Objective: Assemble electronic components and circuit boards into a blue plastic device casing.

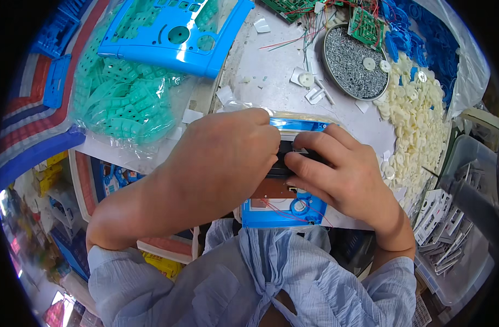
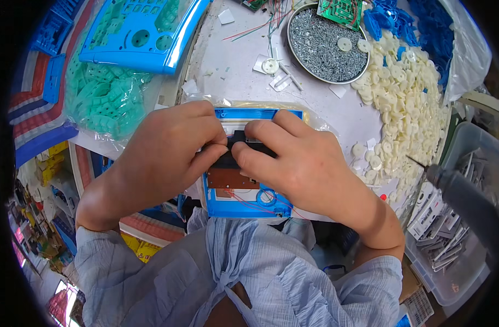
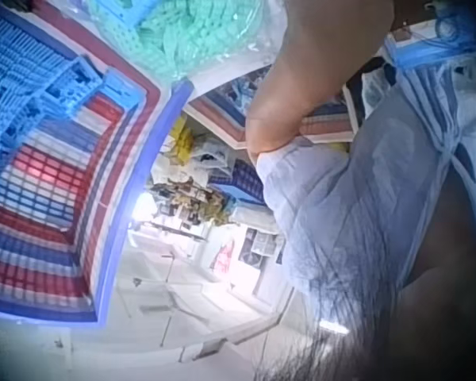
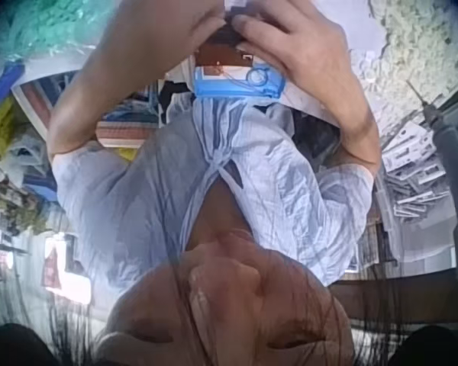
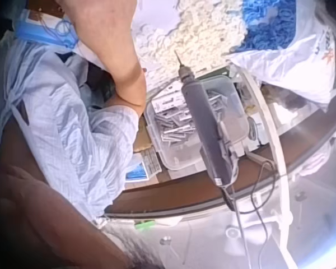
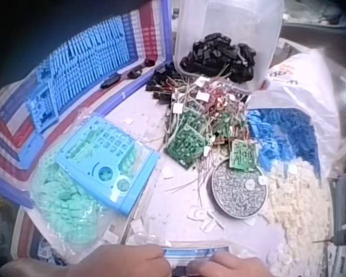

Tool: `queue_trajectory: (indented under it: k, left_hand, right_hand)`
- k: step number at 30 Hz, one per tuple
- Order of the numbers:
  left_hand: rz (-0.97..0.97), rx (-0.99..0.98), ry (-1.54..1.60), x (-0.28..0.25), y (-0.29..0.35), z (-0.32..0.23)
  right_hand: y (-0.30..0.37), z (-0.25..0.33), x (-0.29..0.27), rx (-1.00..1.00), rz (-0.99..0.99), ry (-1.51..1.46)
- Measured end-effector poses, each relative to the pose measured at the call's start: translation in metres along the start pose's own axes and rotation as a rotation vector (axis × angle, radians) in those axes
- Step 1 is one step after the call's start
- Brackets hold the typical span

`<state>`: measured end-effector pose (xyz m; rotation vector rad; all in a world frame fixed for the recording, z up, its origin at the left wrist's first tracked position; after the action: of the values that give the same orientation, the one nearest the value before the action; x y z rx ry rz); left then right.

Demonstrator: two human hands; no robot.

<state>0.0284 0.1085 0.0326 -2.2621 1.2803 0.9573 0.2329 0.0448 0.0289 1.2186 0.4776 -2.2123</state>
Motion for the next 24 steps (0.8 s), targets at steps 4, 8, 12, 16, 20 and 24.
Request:
queue_trajectory:
  k: [4, 8, 12, 16, 20, 24]
  left_hand:
    - [0.01, -0.073, 0.142, 0.003, -0.003, 0.012]
    - [0.042, -0.1, 0.173, 0.004, -0.008, 0.018]
    - [0.022, -0.084, 0.16, 0.003, -0.011, 0.018]
    - [0.165, -0.131, 0.202, -0.005, -0.019, 0.023]
    - [0.345, -0.216, 0.247, -0.013, -0.027, 0.025]
    - [0.345, -0.228, 0.287, -0.013, -0.032, 0.026]
  right_hand:
    - [0.0, -0.002, 0.001, -0.055, -0.042, 0.119]
    - [0.0, -0.001, -0.001, -0.075, -0.016, 0.142]
    - [-0.003, 0.001, -0.004, -0.099, 0.0, 0.189]
    - [-0.003, 0.001, -0.006, -0.114, 0.028, 0.201]
    - [-0.003, 0.0, -0.007, -0.113, 0.021, 0.179]
    - [-0.002, -0.002, -0.005, -0.101, 0.017, 0.152]
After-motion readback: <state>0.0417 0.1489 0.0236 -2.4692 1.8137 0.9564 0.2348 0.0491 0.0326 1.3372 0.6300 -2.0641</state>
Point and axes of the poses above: each hand's wrist, its own y-axis away from the middle knuckle, its own x-axis out of the palm, z = x × y, the point moved 2 cm from there along -y, towards the middle knuckle, and after that the axes turned 5 degrees about z, right-handed, at the moved point
